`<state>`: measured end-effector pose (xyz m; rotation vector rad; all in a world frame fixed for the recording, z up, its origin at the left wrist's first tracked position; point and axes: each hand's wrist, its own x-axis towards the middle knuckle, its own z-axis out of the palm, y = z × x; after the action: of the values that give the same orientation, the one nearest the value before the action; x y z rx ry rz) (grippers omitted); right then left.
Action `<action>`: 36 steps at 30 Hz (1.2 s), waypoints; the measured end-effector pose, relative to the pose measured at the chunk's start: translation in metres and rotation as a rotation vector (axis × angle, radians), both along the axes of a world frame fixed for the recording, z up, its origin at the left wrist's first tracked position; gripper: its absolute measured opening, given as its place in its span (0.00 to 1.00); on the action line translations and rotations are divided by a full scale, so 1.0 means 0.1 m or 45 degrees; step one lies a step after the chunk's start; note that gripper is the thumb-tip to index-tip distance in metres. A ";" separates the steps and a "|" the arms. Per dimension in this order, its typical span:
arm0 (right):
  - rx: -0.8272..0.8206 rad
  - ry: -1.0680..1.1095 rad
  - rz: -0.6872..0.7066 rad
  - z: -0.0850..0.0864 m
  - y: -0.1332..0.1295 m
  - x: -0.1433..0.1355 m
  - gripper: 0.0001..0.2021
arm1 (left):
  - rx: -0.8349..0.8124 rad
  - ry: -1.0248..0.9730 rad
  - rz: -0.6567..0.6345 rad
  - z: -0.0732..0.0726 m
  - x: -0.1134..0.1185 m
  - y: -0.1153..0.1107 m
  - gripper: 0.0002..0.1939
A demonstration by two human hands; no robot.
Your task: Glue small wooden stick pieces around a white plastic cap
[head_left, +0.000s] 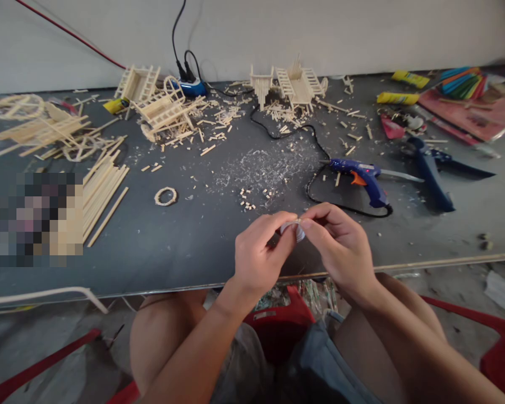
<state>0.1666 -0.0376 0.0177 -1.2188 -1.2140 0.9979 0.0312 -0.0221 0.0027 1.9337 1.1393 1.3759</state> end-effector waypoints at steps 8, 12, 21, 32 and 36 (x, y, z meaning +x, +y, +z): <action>0.015 -0.018 -0.006 0.00 0.00 0.00 0.05 | 0.002 -0.013 -0.027 -0.01 -0.01 0.00 0.07; -0.003 -0.003 -0.010 -0.01 0.01 0.01 0.05 | -0.016 -0.014 -0.022 -0.02 0.00 -0.01 0.07; -0.113 0.135 -0.025 -0.03 -0.01 0.01 0.09 | -0.112 -0.066 0.070 0.00 -0.01 0.00 0.06; -0.230 0.184 0.132 -0.03 0.00 -0.01 0.05 | -0.098 -0.196 0.019 0.00 -0.01 0.02 0.08; -0.216 0.187 0.105 -0.01 0.01 -0.01 0.06 | -0.219 -0.333 -0.091 0.01 -0.02 0.04 0.09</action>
<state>0.1657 -0.0363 0.0163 -1.2101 -1.0889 1.2502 0.0289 -0.0180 0.0040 1.6054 1.0174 1.3953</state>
